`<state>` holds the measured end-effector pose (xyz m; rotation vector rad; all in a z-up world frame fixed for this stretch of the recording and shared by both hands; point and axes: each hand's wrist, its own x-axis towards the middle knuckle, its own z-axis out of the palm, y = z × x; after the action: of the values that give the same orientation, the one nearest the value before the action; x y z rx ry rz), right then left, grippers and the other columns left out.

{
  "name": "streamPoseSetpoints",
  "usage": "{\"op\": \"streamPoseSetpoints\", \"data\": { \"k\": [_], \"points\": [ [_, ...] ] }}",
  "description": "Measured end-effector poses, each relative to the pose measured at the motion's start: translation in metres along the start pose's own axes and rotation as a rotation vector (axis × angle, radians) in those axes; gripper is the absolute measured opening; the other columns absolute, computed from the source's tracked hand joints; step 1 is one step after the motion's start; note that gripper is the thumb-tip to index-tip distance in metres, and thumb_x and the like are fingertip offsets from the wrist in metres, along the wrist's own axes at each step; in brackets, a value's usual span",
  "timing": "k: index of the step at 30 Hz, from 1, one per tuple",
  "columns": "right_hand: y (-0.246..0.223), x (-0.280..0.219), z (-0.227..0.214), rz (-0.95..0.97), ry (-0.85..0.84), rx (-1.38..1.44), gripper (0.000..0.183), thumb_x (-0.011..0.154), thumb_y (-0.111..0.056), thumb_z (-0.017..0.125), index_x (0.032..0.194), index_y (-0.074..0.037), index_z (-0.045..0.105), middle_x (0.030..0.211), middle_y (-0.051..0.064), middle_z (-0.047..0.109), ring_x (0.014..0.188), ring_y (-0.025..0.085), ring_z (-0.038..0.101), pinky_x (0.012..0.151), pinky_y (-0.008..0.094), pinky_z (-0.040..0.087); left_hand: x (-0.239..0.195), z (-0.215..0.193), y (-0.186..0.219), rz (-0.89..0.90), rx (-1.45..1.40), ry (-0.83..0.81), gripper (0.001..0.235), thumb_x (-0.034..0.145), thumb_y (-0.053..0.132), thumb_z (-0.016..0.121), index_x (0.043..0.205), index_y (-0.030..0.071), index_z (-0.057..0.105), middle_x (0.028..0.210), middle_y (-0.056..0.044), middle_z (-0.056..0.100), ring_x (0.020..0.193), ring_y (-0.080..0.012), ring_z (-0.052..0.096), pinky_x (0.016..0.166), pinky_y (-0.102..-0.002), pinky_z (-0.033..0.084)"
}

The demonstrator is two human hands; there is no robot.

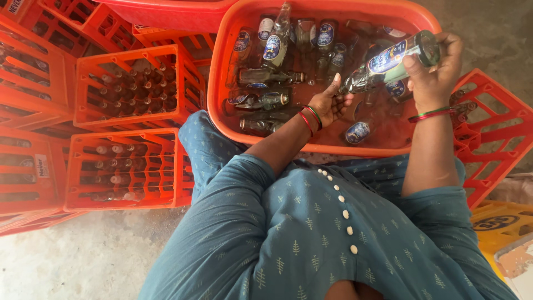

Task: The person sits on the floor and washes glass bottles by hand in a red tub filled with water. They repeatedly pick up bottles, rinse them, and place them into an adjacent orange crate.

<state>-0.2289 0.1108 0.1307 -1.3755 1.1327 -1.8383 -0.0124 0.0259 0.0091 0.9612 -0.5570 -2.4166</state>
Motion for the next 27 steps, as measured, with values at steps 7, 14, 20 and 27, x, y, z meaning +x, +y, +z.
{"op": "streamPoseSetpoints", "data": {
  "k": [7, 14, 20, 27],
  "points": [
    [0.01, 0.002, -0.002, 0.269, 0.359, 0.103, 0.056, 0.095, -0.045, 0.087, 0.12, -0.011, 0.05, 0.103, 0.003, 0.063, 0.065, 0.007, 0.056, 0.045, 0.02, 0.037, -0.015, 0.007, 0.013, 0.152, -0.004, -0.148, 0.07, 0.09, 0.071, 0.054, 0.121, 0.008, 0.061, 0.111, -0.007, 0.071, 0.101, -0.0201, 0.068, 0.087, -0.037, 0.054],
    [0.049, -0.003, -0.006, 0.758, 0.435, 0.355, 0.047, 0.1, -0.063, 0.065, 0.113, -0.019, 0.062, 0.081, -0.002, 0.062, 0.052, 0.004, 0.046, 0.043, 0.018, 0.035, -0.045, 0.01, 0.04, 0.35, -0.187, -0.466, 0.065, 0.103, 0.059, 0.051, 0.147, 0.01, 0.052, 0.136, -0.008, 0.063, 0.116, -0.0265, 0.065, 0.101, -0.04, 0.053],
    [0.066, -0.004, 0.009, 0.891, 0.176, 0.545, 0.06, 0.103, -0.067, 0.053, 0.129, -0.016, 0.07, 0.091, 0.008, 0.07, 0.055, 0.004, 0.051, 0.049, 0.014, 0.043, -0.053, 0.004, 0.049, 0.568, -0.024, -0.561, 0.05, 0.098, -0.003, 0.067, 0.146, 0.007, 0.054, 0.135, -0.008, 0.062, 0.118, -0.0235, 0.067, 0.103, -0.038, 0.057],
    [0.032, -0.013, 0.038, 0.956, 0.031, 0.576, 0.064, 0.106, -0.074, 0.051, 0.122, -0.015, 0.068, 0.089, 0.007, 0.068, 0.063, 0.012, 0.06, 0.053, 0.021, 0.048, -0.032, 0.003, 0.071, 0.829, 0.159, -0.374, 0.062, 0.093, -0.011, 0.072, 0.148, 0.011, 0.055, 0.13, -0.009, 0.067, 0.099, -0.0209, 0.073, 0.082, -0.033, 0.06]
  ]
}}
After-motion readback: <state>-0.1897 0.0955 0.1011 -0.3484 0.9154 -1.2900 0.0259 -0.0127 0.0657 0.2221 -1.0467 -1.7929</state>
